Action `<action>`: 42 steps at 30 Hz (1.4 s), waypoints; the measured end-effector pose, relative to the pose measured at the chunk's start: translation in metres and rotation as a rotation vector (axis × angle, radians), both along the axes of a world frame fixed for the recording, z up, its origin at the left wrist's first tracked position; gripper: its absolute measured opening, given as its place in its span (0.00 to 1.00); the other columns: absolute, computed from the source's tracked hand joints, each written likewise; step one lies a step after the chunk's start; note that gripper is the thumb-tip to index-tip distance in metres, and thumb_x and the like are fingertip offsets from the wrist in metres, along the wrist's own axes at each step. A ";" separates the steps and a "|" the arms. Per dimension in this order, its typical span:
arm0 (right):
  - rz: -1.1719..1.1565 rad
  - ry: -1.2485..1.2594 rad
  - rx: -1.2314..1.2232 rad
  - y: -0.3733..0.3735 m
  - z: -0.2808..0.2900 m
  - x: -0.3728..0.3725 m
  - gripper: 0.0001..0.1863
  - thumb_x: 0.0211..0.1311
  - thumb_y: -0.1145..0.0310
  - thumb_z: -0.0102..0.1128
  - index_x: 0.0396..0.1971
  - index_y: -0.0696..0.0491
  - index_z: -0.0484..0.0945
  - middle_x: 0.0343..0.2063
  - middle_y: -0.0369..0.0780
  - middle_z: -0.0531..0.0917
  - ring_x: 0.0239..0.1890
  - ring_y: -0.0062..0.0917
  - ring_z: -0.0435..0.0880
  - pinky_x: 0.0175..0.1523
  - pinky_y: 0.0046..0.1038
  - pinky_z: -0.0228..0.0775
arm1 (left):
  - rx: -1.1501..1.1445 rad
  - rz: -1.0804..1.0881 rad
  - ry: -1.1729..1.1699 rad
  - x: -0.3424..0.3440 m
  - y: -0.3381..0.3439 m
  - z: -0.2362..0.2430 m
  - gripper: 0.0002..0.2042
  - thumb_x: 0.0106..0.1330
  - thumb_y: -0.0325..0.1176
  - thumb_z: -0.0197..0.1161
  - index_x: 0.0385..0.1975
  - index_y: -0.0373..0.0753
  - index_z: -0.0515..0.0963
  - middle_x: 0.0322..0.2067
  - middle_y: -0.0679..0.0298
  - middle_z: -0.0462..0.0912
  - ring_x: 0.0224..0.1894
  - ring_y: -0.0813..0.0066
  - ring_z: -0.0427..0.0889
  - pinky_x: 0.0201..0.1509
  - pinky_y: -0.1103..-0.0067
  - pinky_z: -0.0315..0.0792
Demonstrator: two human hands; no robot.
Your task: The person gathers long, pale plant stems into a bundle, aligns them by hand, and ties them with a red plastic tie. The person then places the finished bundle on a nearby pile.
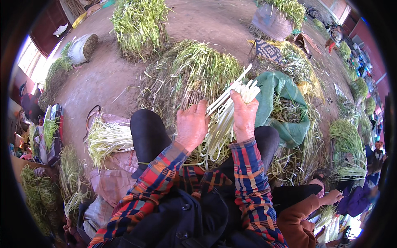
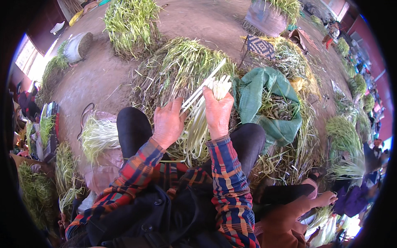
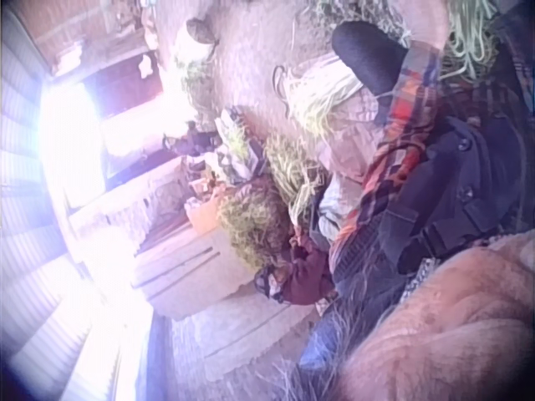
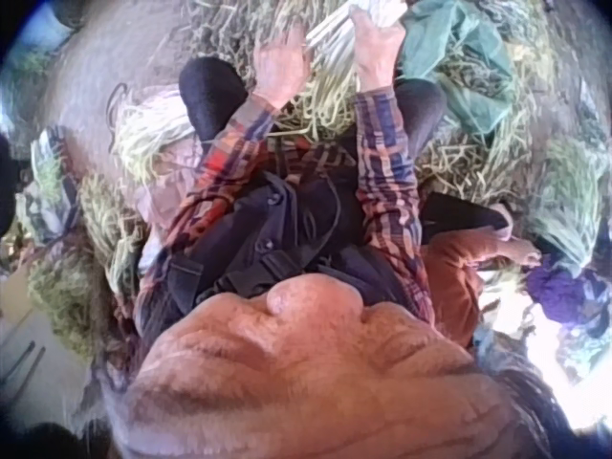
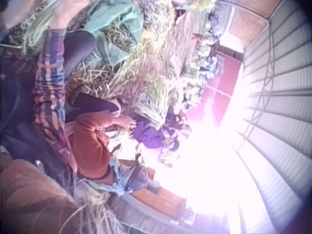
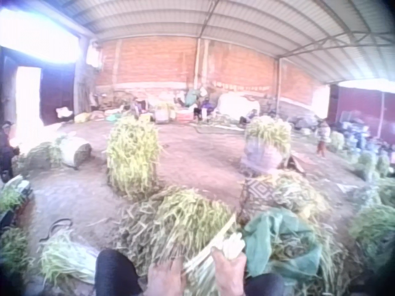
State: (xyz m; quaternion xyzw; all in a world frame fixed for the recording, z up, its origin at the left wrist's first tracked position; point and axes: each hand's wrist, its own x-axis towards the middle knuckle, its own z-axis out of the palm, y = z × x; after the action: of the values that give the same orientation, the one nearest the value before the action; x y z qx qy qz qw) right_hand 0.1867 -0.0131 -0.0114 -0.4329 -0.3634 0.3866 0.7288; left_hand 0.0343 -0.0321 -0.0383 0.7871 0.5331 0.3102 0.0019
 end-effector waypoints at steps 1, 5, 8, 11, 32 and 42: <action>-0.012 0.016 0.019 0.001 -0.002 0.002 0.08 0.62 0.76 0.65 0.40 0.60 0.83 0.36 0.33 0.85 0.35 0.14 0.80 0.44 0.22 0.72 | -0.048 -0.017 -0.040 -0.002 0.000 0.001 0.20 0.62 0.37 0.65 0.52 0.38 0.73 0.35 0.57 0.81 0.38 0.55 0.82 0.44 0.61 0.69; 0.010 0.192 0.087 0.005 -0.003 0.018 0.10 0.62 0.76 0.65 0.43 0.58 0.81 0.38 0.33 0.84 0.37 0.15 0.80 0.44 0.22 0.72 | -0.097 -0.091 -0.100 -0.009 0.000 0.000 0.24 0.61 0.42 0.69 0.54 0.37 0.73 0.42 0.56 0.83 0.41 0.52 0.83 0.47 0.61 0.70; 0.068 0.222 0.078 0.005 0.004 0.028 0.17 0.60 0.73 0.66 0.50 0.58 0.76 0.43 0.42 0.86 0.42 0.24 0.83 0.52 0.28 0.75 | -0.105 -0.126 -0.086 -0.013 0.000 -0.003 0.25 0.64 0.44 0.67 0.55 0.37 0.72 0.43 0.54 0.83 0.42 0.50 0.83 0.46 0.60 0.71; 0.203 0.231 0.085 0.001 0.010 0.028 0.15 0.62 0.74 0.64 0.48 0.59 0.78 0.39 0.40 0.86 0.40 0.23 0.84 0.49 0.28 0.77 | -0.206 -0.136 -0.043 -0.014 0.000 -0.007 0.23 0.68 0.46 0.62 0.56 0.37 0.71 0.42 0.52 0.83 0.41 0.49 0.83 0.46 0.59 0.71; -0.506 -1.002 0.264 0.065 0.184 0.126 0.12 0.69 0.65 0.58 0.43 0.58 0.80 0.36 0.42 0.86 0.36 0.25 0.84 0.44 0.33 0.79 | 0.420 0.030 -0.627 -0.093 0.016 0.004 0.12 0.65 0.23 0.60 0.48 0.32 0.76 0.46 0.52 0.79 0.49 0.58 0.79 0.55 0.70 0.72; -0.370 -0.678 0.213 0.064 0.125 0.120 0.05 0.67 0.71 0.59 0.36 0.55 0.82 0.27 0.37 0.83 0.26 0.17 0.78 0.29 0.23 0.69 | -1.352 -0.884 -1.204 0.003 -0.013 0.016 0.23 0.77 0.49 0.51 0.55 0.33 0.74 0.43 0.57 0.85 0.42 0.68 0.86 0.45 0.75 0.79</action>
State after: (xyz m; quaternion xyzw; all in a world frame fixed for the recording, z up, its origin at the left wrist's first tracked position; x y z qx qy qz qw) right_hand 0.3071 0.0509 0.1140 -0.5164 -0.5372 0.0441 0.6655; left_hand 0.0370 -0.0455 -0.0220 0.4605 0.1679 0.2600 0.8320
